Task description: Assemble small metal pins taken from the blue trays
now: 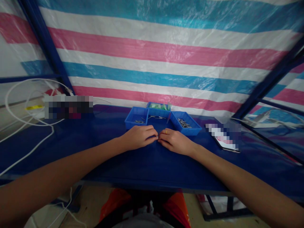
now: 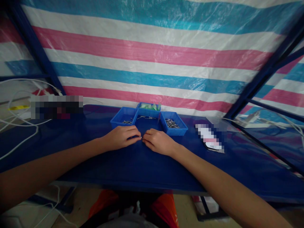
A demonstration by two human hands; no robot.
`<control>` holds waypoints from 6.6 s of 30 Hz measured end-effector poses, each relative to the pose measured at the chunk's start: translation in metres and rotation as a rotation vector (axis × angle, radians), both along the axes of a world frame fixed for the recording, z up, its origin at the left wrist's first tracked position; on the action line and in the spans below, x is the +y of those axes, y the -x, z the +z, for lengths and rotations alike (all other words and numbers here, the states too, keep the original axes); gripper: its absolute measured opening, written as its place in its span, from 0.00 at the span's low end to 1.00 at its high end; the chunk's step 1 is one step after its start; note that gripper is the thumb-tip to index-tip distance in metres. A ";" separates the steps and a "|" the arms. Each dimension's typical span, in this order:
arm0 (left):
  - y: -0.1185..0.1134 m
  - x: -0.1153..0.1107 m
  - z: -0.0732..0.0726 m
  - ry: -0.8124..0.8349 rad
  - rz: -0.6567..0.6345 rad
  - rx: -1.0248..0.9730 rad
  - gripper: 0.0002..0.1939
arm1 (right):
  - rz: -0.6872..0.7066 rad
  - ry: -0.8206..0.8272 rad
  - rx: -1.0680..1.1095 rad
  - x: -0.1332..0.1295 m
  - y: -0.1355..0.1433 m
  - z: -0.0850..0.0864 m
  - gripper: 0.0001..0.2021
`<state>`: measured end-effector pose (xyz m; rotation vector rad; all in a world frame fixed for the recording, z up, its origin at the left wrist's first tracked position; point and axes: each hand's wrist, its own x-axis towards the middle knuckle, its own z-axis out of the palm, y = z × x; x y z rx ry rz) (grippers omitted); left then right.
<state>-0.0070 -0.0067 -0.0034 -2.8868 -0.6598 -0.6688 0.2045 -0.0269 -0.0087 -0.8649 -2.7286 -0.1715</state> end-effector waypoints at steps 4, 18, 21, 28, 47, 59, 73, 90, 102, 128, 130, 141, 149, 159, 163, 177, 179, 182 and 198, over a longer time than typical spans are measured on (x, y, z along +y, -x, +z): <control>0.001 0.002 -0.001 -0.003 -0.062 0.003 0.11 | 0.011 0.024 0.032 0.000 0.001 0.000 0.10; 0.000 -0.004 0.000 0.003 -0.049 -0.022 0.06 | -0.004 0.094 0.086 0.001 0.000 0.001 0.10; 0.000 -0.004 0.000 0.002 0.021 0.004 0.05 | -0.018 0.099 0.090 0.001 -0.001 0.003 0.11; 0.001 0.001 -0.004 -0.020 0.073 0.106 0.05 | -0.001 0.097 0.113 -0.002 0.001 0.004 0.12; 0.002 0.002 -0.003 -0.126 0.073 0.135 0.11 | -0.045 0.047 0.084 0.001 -0.004 0.007 0.11; 0.003 0.000 0.002 -0.243 0.024 0.049 0.12 | -0.049 0.069 0.053 0.001 -0.004 0.006 0.10; 0.003 -0.002 0.003 -0.300 -0.026 0.056 0.14 | -0.042 0.037 0.066 0.001 -0.005 0.006 0.09; 0.001 0.004 -0.009 0.004 0.004 0.131 0.09 | 0.103 0.023 0.245 -0.018 0.004 0.018 0.09; 0.001 0.001 -0.006 0.012 0.005 0.140 0.09 | 0.085 0.011 0.253 -0.015 0.004 0.014 0.10; 0.002 -0.006 0.002 -0.222 -0.124 0.042 0.13 | 0.046 0.103 0.080 -0.009 0.005 0.008 0.07; 0.002 -0.006 0.002 -0.232 -0.122 0.041 0.13 | 0.045 0.107 0.086 -0.008 0.005 0.008 0.07; 0.002 -0.001 0.004 -0.113 -0.009 -0.061 0.12 | -0.087 0.065 0.204 -0.005 -0.005 0.015 0.07; 0.000 0.002 0.000 0.123 0.051 -0.078 0.08 | -0.106 0.035 0.311 -0.008 -0.006 0.018 0.08; -0.002 0.000 -0.006 0.201 -0.034 0.026 0.10 | 0.114 0.031 0.303 -0.019 0.005 0.018 0.07; -0.001 0.002 -0.004 0.200 -0.022 0.007 0.08 | 0.052 0.000 0.294 -0.016 0.001 0.018 0.08; 0.001 -0.003 0.003 0.035 -0.001 -0.226 0.09 | -0.090 0.049 0.164 -0.006 -0.003 0.013 0.08; 0.000 -0.004 0.003 0.027 -0.035 -0.217 0.09 | -0.054 0.070 0.164 -0.008 0.000 0.011 0.08; 0.000 -0.003 0.002 0.030 -0.077 -0.187 0.10 | -0.020 0.103 0.198 -0.009 0.003 0.010 0.08; 0.001 -0.003 0.002 -0.018 -0.122 -0.098 0.08 | -0.019 0.134 0.227 -0.008 0.002 0.010 0.09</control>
